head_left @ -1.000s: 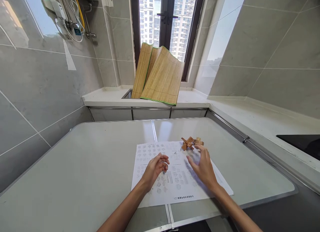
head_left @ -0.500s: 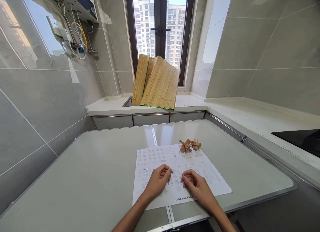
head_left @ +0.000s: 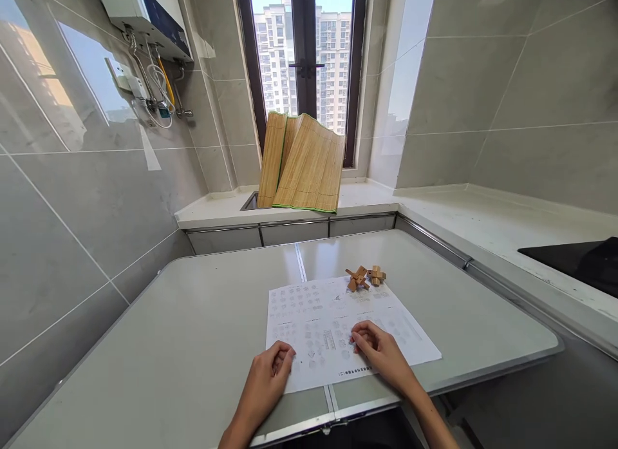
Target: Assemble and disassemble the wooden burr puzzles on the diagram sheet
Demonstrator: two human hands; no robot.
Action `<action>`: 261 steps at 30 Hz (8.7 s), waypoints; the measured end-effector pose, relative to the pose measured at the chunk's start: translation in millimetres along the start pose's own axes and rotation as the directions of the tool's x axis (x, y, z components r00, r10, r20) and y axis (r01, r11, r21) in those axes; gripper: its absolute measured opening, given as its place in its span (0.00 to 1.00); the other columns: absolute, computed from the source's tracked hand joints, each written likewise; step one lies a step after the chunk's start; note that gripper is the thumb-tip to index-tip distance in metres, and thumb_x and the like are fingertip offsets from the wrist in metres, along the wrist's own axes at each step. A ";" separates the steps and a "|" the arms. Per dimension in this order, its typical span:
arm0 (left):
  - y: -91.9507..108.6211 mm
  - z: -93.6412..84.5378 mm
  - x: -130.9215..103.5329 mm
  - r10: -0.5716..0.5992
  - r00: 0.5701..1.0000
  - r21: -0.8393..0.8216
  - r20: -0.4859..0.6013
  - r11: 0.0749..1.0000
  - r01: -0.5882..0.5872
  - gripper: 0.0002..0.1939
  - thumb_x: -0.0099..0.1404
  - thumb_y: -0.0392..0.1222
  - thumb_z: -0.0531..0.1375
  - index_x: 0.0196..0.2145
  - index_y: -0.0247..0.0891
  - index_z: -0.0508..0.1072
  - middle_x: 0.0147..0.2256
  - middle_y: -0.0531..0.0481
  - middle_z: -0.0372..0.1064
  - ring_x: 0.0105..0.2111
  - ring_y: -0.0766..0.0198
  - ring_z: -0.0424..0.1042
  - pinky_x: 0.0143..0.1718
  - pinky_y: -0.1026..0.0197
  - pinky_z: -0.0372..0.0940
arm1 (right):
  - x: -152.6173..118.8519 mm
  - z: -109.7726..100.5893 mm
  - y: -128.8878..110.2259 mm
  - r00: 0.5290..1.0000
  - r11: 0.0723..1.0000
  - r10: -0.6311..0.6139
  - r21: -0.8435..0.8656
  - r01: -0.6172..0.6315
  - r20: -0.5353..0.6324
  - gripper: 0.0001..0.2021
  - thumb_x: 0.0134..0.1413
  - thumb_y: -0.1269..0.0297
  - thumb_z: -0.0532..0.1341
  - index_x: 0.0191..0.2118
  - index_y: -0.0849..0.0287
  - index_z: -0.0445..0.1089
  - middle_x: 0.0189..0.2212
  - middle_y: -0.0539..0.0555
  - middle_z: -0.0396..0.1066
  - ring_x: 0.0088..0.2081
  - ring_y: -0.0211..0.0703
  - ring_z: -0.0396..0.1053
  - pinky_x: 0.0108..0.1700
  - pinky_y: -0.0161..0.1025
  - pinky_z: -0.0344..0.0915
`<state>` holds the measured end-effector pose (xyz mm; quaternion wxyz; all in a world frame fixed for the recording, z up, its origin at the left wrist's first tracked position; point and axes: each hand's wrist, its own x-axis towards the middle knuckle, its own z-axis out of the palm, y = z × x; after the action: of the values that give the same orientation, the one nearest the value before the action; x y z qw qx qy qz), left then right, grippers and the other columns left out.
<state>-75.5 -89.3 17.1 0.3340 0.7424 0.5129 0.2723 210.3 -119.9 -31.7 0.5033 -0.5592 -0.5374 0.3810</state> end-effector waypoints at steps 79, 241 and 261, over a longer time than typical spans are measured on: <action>-15.3 5.2 -14.4 -0.095 0.968 0.128 -0.233 0.984 0.127 0.20 0.67 0.60 0.54 0.36 0.42 0.77 0.23 0.54 0.70 0.22 0.62 0.64 0.28 0.63 0.60 | -20.2 15.6 -0.5 0.998 0.998 0.040 0.056 -0.037 -0.057 0.18 0.58 0.44 0.62 0.38 0.56 0.72 0.30 0.55 0.78 0.27 0.45 0.74 0.30 0.39 0.70; 5.5 40.9 67.5 0.349 0.937 -0.098 -0.005 0.932 -0.348 0.35 0.53 0.52 0.73 0.56 0.46 0.67 0.45 0.50 0.76 0.44 0.56 0.74 0.47 0.54 0.67 | 53.1 13.1 -10.3 0.890 0.987 -0.150 0.110 0.113 0.431 0.20 0.58 0.49 0.66 0.50 0.55 0.75 0.44 0.55 0.78 0.40 0.49 0.74 0.41 0.43 0.70; 6.8 41.7 63.0 0.456 0.889 0.078 -0.038 0.888 -0.452 0.34 0.59 0.51 0.70 0.61 0.51 0.65 0.49 0.50 0.75 0.43 0.56 0.75 0.44 0.54 0.69 | 51.3 26.6 -8.4 0.944 0.966 -0.237 -0.045 0.254 0.230 0.16 0.52 0.61 0.67 0.48 0.54 0.73 0.44 0.53 0.76 0.35 0.43 0.71 0.33 0.37 0.65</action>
<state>-20.0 -40.6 0.0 0.2216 0.8447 0.3431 0.3460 189.4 -66.1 -23.1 0.4625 -0.4601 -0.6695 0.3553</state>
